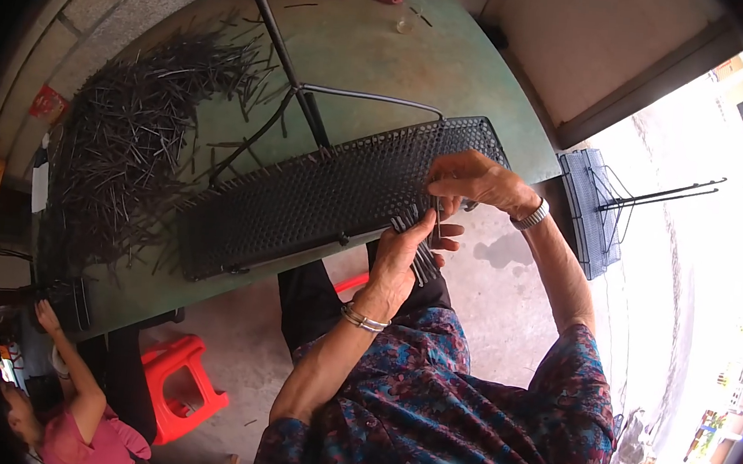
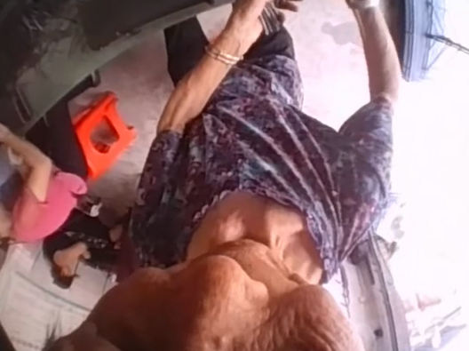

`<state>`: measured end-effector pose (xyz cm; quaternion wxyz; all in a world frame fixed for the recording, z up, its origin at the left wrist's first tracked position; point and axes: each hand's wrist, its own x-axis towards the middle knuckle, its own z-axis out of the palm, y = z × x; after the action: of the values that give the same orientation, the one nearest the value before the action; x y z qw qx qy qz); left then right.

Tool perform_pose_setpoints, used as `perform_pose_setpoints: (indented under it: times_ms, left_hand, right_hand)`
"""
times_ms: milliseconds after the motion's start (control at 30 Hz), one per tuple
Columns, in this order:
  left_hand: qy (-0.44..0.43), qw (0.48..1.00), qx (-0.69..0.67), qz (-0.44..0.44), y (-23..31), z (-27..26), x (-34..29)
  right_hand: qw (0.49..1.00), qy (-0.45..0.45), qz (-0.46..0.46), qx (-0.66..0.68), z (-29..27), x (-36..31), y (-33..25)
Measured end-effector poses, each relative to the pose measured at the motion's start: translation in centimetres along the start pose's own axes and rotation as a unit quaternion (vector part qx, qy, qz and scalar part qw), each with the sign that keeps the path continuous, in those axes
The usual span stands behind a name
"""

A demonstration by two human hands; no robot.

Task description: Assembling a metal component by manually inserting small metal rods into a perforated metal plate.

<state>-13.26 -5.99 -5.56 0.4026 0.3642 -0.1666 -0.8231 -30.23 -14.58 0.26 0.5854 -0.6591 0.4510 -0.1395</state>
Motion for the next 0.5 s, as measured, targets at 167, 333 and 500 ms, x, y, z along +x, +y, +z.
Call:
perform_pose_setpoints:
  times_ms: [167,333,500]
  left_hand:
    - [-0.024,0.999,0.011,0.019,-0.2,0.5,0.0]
    - [0.019,0.999,-0.030,0.018,-0.4,0.7,0.6]
    - [0.023,0.997,-0.065,-0.044,-0.8,0.4,0.8]
  right_hand:
    - [1.000,-0.004,0.010,0.017,-0.3,0.1,0.7]
    - [0.998,0.038,-0.010,0.054,-1.1,-0.2,-0.1]
    - [0.965,0.241,-0.104,-0.020,-3.2,0.6,-0.9]
